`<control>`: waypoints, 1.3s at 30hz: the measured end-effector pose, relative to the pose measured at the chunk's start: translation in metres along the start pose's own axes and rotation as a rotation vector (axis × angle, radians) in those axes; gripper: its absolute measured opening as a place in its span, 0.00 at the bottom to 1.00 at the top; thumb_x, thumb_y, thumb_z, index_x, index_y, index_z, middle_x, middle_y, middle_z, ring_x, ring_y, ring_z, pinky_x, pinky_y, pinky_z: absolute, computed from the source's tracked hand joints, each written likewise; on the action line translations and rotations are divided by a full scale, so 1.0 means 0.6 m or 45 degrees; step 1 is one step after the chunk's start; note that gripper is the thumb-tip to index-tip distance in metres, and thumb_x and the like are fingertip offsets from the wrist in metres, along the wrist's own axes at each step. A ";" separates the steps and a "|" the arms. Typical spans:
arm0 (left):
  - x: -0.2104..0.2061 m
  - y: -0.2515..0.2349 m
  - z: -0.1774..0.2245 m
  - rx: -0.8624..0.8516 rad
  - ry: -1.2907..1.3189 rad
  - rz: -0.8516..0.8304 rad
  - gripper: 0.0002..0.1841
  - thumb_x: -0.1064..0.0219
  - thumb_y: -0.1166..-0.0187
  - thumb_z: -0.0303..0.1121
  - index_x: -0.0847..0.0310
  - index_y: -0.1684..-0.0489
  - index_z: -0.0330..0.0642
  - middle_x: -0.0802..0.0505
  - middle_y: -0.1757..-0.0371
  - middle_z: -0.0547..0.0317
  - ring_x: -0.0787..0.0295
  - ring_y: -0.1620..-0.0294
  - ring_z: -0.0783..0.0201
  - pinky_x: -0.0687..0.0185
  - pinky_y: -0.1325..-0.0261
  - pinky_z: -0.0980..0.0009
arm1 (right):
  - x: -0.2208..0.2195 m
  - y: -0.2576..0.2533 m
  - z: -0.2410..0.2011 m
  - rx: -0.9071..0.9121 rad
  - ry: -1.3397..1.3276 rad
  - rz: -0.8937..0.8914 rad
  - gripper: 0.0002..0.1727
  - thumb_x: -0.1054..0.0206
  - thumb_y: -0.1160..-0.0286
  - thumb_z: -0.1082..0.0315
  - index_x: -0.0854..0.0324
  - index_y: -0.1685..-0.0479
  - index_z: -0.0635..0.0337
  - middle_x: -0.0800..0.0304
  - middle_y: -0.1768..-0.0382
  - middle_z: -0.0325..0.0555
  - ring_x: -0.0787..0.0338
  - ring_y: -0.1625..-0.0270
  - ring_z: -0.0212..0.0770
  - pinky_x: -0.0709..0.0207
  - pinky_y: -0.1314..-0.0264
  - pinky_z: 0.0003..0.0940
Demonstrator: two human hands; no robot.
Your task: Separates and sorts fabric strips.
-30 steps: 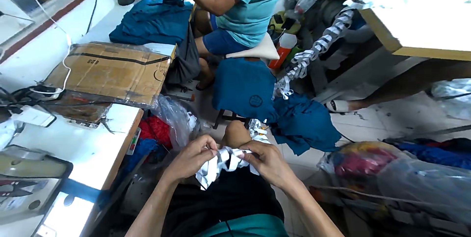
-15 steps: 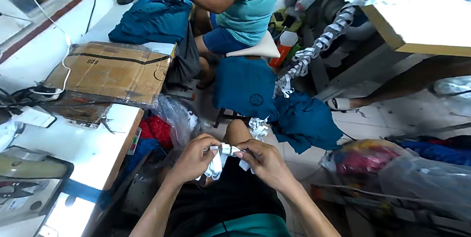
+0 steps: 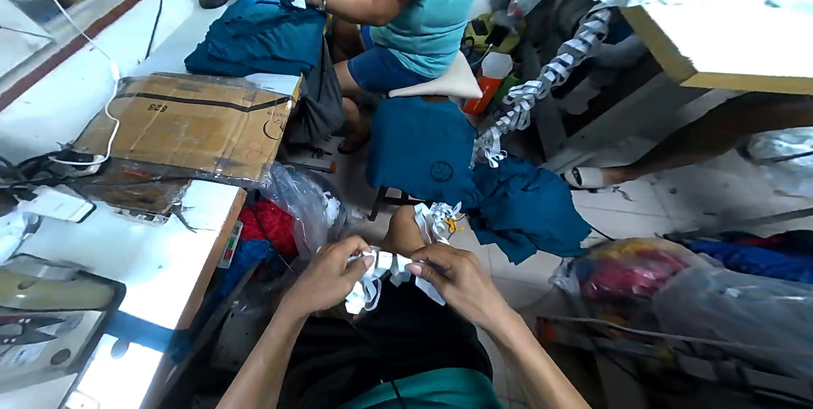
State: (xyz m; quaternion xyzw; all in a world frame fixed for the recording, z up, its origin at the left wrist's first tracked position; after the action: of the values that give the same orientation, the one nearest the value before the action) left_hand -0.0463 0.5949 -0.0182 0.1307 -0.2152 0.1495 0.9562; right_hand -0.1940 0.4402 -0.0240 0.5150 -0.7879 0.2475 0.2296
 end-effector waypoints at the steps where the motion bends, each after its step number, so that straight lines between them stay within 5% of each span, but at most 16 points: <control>1: -0.009 -0.001 -0.001 0.004 0.033 -0.038 0.22 0.41 0.14 0.50 0.19 0.38 0.41 0.09 0.58 0.60 0.13 0.56 0.67 0.16 0.46 0.62 | 0.004 -0.001 -0.007 0.024 0.020 0.007 0.16 0.35 0.18 0.52 0.07 0.61 0.52 0.06 0.63 0.36 0.09 0.58 0.30 0.14 0.50 0.34; 3: -0.025 -0.002 0.011 -0.016 -0.011 0.000 0.30 0.37 0.19 0.60 0.17 0.31 0.46 0.07 0.59 0.60 0.11 0.57 0.66 0.15 0.45 0.58 | 0.008 -0.002 -0.017 0.047 0.040 -0.010 0.16 0.35 0.18 0.52 0.07 0.62 0.52 0.06 0.63 0.35 0.09 0.58 0.30 0.15 0.51 0.32; 6: -0.028 -0.007 0.029 -0.064 -0.182 0.136 0.18 0.35 0.17 0.52 0.06 0.54 0.48 0.05 0.57 0.61 0.09 0.50 0.66 0.17 0.40 0.57 | 0.010 -0.006 -0.020 0.055 0.033 -0.040 0.15 0.34 0.19 0.51 0.07 0.60 0.50 0.06 0.64 0.34 0.10 0.60 0.28 0.14 0.53 0.31; 9: -0.008 -0.005 0.040 -0.110 -0.216 0.246 0.14 0.34 0.18 0.47 0.05 0.62 0.51 0.09 0.60 0.67 0.13 0.54 0.71 0.17 0.45 0.64 | -0.001 -0.004 0.006 -0.020 -0.012 -0.231 0.19 0.33 0.21 0.47 0.07 0.50 0.50 0.05 0.55 0.40 0.08 0.49 0.36 0.15 0.40 0.43; 11: 0.004 -0.004 0.035 -0.101 -0.163 0.241 0.13 0.34 0.17 0.45 0.06 0.64 0.51 0.10 0.49 0.69 0.15 0.46 0.74 0.18 0.38 0.68 | -0.006 -0.002 0.024 -0.053 -0.006 -0.232 0.18 0.32 0.20 0.50 0.06 0.52 0.54 0.04 0.55 0.43 0.08 0.46 0.42 0.18 0.35 0.51; 13: 0.007 -0.005 0.021 -0.095 -0.055 0.167 0.13 0.37 0.15 0.42 0.08 0.58 0.46 0.08 0.43 0.66 0.15 0.38 0.72 0.20 0.31 0.65 | 0.002 -0.003 0.016 -0.024 -0.004 -0.129 0.16 0.34 0.18 0.53 0.07 0.58 0.53 0.05 0.59 0.39 0.08 0.53 0.36 0.14 0.44 0.41; 16: -0.011 -0.002 0.013 -0.126 0.127 -0.001 0.17 0.37 0.18 0.41 0.19 0.39 0.39 0.08 0.55 0.60 0.11 0.53 0.69 0.15 0.43 0.65 | 0.017 -0.003 -0.020 0.054 -0.007 -0.045 0.14 0.34 0.18 0.56 0.06 0.61 0.54 0.06 0.62 0.38 0.09 0.57 0.30 0.14 0.48 0.32; 18: -0.025 -0.002 0.027 -0.161 0.093 -0.058 0.28 0.34 0.22 0.49 0.21 0.27 0.42 0.09 0.61 0.61 0.13 0.60 0.68 0.16 0.49 0.63 | 0.023 -0.005 -0.036 0.097 0.010 -0.027 0.13 0.35 0.18 0.57 0.07 0.62 0.53 0.06 0.64 0.36 0.09 0.58 0.28 0.14 0.49 0.29; 22: -0.020 -0.003 0.045 -0.221 -0.214 0.142 0.19 0.37 0.15 0.49 0.07 0.60 0.44 0.06 0.63 0.61 0.11 0.54 0.66 0.23 0.35 0.59 | 0.024 -0.005 -0.034 0.083 0.011 -0.021 0.14 0.34 0.19 0.53 0.07 0.59 0.51 0.06 0.63 0.35 0.11 0.61 0.27 0.15 0.54 0.28; 24: -0.009 -0.002 0.045 -0.223 -0.243 0.192 0.17 0.36 0.15 0.48 0.05 0.62 0.48 0.07 0.61 0.64 0.13 0.51 0.68 0.25 0.34 0.60 | 0.012 0.003 -0.013 0.032 -0.039 -0.136 0.18 0.33 0.20 0.48 0.07 0.51 0.50 0.05 0.57 0.37 0.09 0.54 0.31 0.14 0.46 0.34; 27: -0.007 -0.003 0.034 -0.169 -0.160 0.108 0.15 0.36 0.15 0.44 0.05 0.60 0.47 0.09 0.40 0.64 0.16 0.38 0.72 0.21 0.30 0.67 | -0.010 0.010 0.026 -0.026 -0.061 -0.169 0.17 0.33 0.20 0.50 0.06 0.52 0.53 0.04 0.55 0.40 0.08 0.45 0.36 0.23 0.24 0.47; 29: -0.016 -0.006 0.016 -0.098 0.017 -0.008 0.14 0.39 0.14 0.39 0.11 0.54 0.38 0.10 0.34 0.59 0.14 0.38 0.72 0.19 0.32 0.69 | -0.008 0.008 0.030 -0.053 -0.064 -0.078 0.15 0.32 0.20 0.54 0.06 0.58 0.55 0.05 0.59 0.39 0.09 0.51 0.34 0.18 0.35 0.41; 31: -0.033 -0.006 0.003 -0.033 0.239 -0.098 0.15 0.38 0.19 0.36 0.21 0.42 0.36 0.09 0.46 0.56 0.11 0.57 0.70 0.14 0.52 0.70 | 0.001 0.006 0.015 -0.053 -0.060 -0.048 0.13 0.33 0.20 0.57 0.06 0.60 0.55 0.06 0.62 0.38 0.10 0.57 0.31 0.15 0.49 0.33; 34: -0.048 -0.013 0.018 -0.001 0.065 -0.086 0.31 0.31 0.22 0.53 0.22 0.24 0.44 0.08 0.59 0.60 0.13 0.62 0.68 0.15 0.51 0.65 | 0.011 0.000 -0.009 -0.001 -0.009 -0.055 0.12 0.32 0.20 0.59 0.06 0.60 0.54 0.06 0.62 0.37 0.09 0.59 0.29 0.14 0.50 0.30; 37: -0.039 -0.017 0.034 0.001 -0.168 0.045 0.18 0.36 0.17 0.49 0.07 0.55 0.45 0.06 0.60 0.59 0.10 0.55 0.65 0.18 0.43 0.57 | 0.009 -0.003 -0.006 -0.020 -0.045 -0.100 0.14 0.32 0.21 0.54 0.06 0.57 0.52 0.06 0.60 0.37 0.11 0.60 0.29 0.15 0.54 0.30; 39: -0.022 -0.013 0.040 -0.012 -0.207 0.093 0.16 0.36 0.17 0.48 0.05 0.60 0.49 0.06 0.59 0.64 0.11 0.51 0.67 0.20 0.39 0.57 | -0.002 0.002 0.016 -0.067 -0.079 -0.236 0.19 0.31 0.22 0.47 0.07 0.47 0.50 0.06 0.51 0.39 0.10 0.49 0.33 0.16 0.40 0.38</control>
State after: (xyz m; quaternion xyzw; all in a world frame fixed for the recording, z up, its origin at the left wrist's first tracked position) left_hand -0.0640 0.5770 -0.0049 0.1298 -0.2974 0.1721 0.9301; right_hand -0.1958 0.4354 -0.0323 0.5868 -0.7500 0.1881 0.2404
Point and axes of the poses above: each hand's wrist, its own y-axis away from the middle knuckle, its own x-axis out of the back of the hand, z = x × y, the point moved 7 cm from there along -y, towards the middle knuckle
